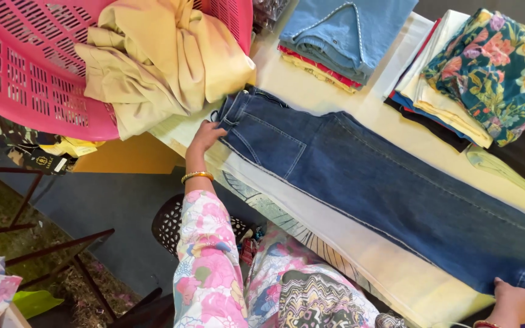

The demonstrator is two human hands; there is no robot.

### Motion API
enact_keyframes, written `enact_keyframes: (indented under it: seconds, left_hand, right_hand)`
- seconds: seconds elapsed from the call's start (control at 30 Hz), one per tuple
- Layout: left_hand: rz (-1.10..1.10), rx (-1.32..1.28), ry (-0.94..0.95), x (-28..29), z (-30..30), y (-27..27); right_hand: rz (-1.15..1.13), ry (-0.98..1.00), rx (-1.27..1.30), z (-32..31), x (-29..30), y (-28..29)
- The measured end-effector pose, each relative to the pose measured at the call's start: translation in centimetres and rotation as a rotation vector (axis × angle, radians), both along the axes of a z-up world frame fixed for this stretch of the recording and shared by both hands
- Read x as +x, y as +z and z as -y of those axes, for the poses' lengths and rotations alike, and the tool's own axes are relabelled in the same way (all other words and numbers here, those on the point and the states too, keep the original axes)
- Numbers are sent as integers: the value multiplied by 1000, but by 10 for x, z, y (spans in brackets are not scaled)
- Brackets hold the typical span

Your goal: The person folds a pink floral garment, a light blue shirt, a pair of dark blue jeans, and a blue t-shirt on a table. They also handle a cream-colored shirt, unfolding it and laying it flat on the table.

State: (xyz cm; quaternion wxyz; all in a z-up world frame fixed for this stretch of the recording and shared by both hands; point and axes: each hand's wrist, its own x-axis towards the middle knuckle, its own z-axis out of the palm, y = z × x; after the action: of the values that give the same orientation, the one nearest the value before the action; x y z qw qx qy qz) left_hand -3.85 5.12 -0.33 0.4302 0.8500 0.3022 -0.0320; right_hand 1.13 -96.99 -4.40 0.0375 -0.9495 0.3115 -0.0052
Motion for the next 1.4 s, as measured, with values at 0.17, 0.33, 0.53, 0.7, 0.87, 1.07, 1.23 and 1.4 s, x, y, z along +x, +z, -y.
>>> enact_keyframes:
  seconds: [0.17, 0.33, 0.53, 0.7, 0.87, 1.07, 1.23, 1.4]
  left_hand:
    - [-194, 163, 105, 3, 37, 58]
    - [40, 598, 212, 30, 59, 45]
    - [48, 327, 197, 74, 67, 86]
    - [426, 297, 67, 84, 52, -1]
    - [125, 518, 282, 92, 98, 91]
    - [205, 402, 293, 83, 83, 19]
    - [142, 498, 228, 83, 95, 23]
    - [328, 770, 256, 74, 111, 49]
  right_hand:
    - [35, -68, -70, -10, -4, -2]
    - [330, 252, -300, -96, 3, 10]
    - [228, 600, 159, -383, 83, 131]
    - [205, 975, 391, -523, 116, 130]
    - [162, 980, 442, -573, 151, 115]
    - [-43, 874, 422, -572, 166, 84]
    - [78, 833, 333, -577, 159, 81]
    - [276, 1098, 438, -626, 114, 152]
